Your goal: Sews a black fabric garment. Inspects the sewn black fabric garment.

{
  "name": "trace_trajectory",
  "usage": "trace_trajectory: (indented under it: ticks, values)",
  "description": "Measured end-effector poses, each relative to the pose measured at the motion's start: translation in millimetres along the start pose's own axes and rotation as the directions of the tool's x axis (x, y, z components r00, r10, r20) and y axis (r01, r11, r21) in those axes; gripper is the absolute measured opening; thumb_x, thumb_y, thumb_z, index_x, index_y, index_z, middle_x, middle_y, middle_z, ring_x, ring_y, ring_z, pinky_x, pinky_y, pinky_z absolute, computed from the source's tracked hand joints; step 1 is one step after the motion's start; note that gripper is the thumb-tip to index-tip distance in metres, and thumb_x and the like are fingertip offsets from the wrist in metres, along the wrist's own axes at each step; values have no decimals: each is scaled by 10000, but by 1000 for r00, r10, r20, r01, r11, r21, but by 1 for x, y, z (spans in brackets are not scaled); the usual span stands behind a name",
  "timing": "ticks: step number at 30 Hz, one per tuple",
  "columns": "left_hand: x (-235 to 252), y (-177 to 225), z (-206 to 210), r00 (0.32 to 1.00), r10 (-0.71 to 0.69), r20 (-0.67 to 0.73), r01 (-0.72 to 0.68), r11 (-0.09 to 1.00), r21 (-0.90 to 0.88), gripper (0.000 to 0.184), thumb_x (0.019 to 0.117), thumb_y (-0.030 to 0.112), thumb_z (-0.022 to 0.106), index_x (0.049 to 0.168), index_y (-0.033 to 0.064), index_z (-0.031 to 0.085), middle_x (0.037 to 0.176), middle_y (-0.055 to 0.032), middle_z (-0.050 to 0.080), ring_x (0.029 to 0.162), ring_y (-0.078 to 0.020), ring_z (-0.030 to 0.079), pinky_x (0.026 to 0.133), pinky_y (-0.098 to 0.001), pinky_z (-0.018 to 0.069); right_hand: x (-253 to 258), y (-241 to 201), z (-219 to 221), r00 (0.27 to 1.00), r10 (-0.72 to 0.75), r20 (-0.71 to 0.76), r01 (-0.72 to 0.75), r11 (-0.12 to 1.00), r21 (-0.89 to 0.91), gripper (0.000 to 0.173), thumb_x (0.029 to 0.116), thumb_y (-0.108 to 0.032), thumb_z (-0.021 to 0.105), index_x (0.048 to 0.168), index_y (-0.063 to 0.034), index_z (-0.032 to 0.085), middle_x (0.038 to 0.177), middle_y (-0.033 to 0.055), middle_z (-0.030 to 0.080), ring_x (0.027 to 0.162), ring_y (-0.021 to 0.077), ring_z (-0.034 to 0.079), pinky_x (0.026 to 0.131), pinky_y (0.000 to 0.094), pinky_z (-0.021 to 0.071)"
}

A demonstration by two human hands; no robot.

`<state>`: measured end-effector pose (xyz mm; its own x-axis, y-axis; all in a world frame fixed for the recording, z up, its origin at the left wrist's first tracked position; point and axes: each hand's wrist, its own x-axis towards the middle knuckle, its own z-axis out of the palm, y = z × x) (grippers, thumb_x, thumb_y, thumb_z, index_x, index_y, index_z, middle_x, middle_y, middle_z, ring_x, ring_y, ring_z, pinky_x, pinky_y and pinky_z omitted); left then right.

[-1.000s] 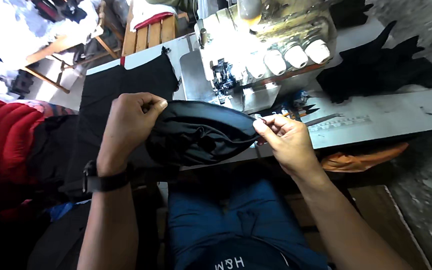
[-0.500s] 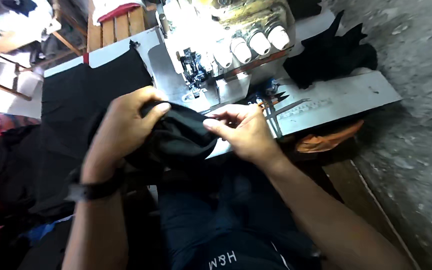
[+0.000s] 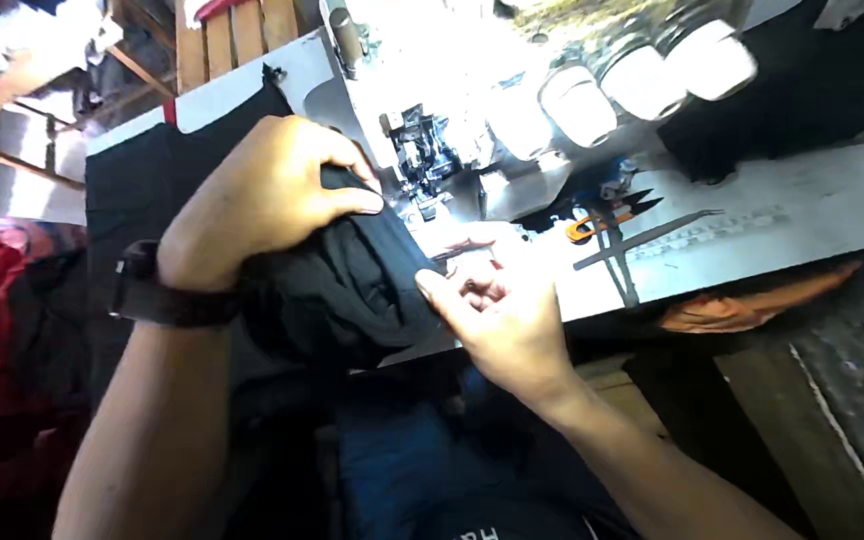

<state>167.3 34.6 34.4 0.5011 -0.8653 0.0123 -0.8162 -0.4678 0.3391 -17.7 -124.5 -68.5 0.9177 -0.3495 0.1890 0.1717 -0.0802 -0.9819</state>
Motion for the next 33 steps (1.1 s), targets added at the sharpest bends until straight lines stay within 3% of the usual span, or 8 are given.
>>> trace_trajectory:
  ticks: [3, 7, 10, 16, 19, 23, 27, 33]
  values:
    - [7, 0, 10, 999, -34, -24, 34, 999, 21, 222, 890, 377, 735, 915, 159, 769, 908, 22, 723, 878, -37, 657, 796, -280, 507, 4, 8, -5, 999, -42, 12, 43, 998, -42, 169, 921, -89, 735, 1090, -91, 753, 725, -64, 687, 539, 3, 595, 461, 170, 518]
    - [12, 1, 16, 991, -99, -90, 104, 993, 52, 299, 872, 419, 719, 941, 133, 773, 970, -54, 724, 984, -178, 657, 858, -455, 482, 9, 10, -7, 999, -34, 19, 35, 999, -36, 160, 924, -76, 725, 1076, -81, 774, 749, -58, 713, 546, -3, 603, 468, 164, 525]
    - [13, 2, 24, 975, -164, -148, 163, 986, -20, 254, 851, 350, 770, 1028, 168, 762, 1043, 9, 737, 1029, -52, 669, 922, -326, 521, 10, 11, -8, 1000, -11, 25, 11, 1000, 1, 159, 919, -88, 741, 1074, -74, 772, 720, -61, 700, 540, 1, 603, 460, 161, 523]
    - [12, 4, 32, 956, -205, -208, 177, 974, -142, 310, 826, 298, 821, 1084, 142, 750, 1139, 25, 711, 1117, 17, 621, 1010, -229, 474, 11, 11, -12, 1000, 3, 24, -4, 1000, 27, 120, 896, -82, 746, 1012, -62, 772, 688, -76, 673, 560, -29, 586, 489, 127, 506]
    - [14, 8, 35, 937, -264, -228, 224, 956, -190, 352, 814, 211, 829, 1133, 118, 712, 1130, 43, 718, 1106, 43, 635, 1010, -195, 503, 15, 11, -15, 1000, 0, 19, -1, 999, 45, 120, 890, -69, 749, 1008, -57, 773, 698, -66, 684, 563, -25, 592, 495, 130, 510]
    - [22, 10, 39, 892, -377, -249, 359, 926, -116, 427, 811, 260, 778, 1186, 93, 658, 1086, -10, 709, 1052, -41, 657, 948, -316, 526, 27, 11, -19, 1000, -8, -3, 8, 1000, 11, 125, 887, -88, 760, 1012, -72, 768, 652, -78, 655, 516, -17, 577, 451, 147, 504]
    - [29, 15, 36, 870, -421, -258, 417, 906, -71, 394, 800, 274, 788, 1129, 91, 672, 1013, -16, 712, 985, -68, 676, 887, -343, 540, 29, 11, -17, 1000, 7, -15, -7, 1000, -3, 117, 901, -118, 754, 1016, -104, 769, 601, -75, 606, 461, 11, 541, 403, 180, 479]
    - [34, 14, 35, 854, -456, -250, 438, 890, -126, 419, 802, 212, 797, 1164, 43, 672, 1069, -115, 722, 1044, -213, 694, 930, -504, 538, 26, 9, -16, 999, 34, -6, -34, 999, -23, 123, 912, -148, 769, 1032, -125, 778, 594, -54, 625, 448, 44, 565, 401, 225, 508]
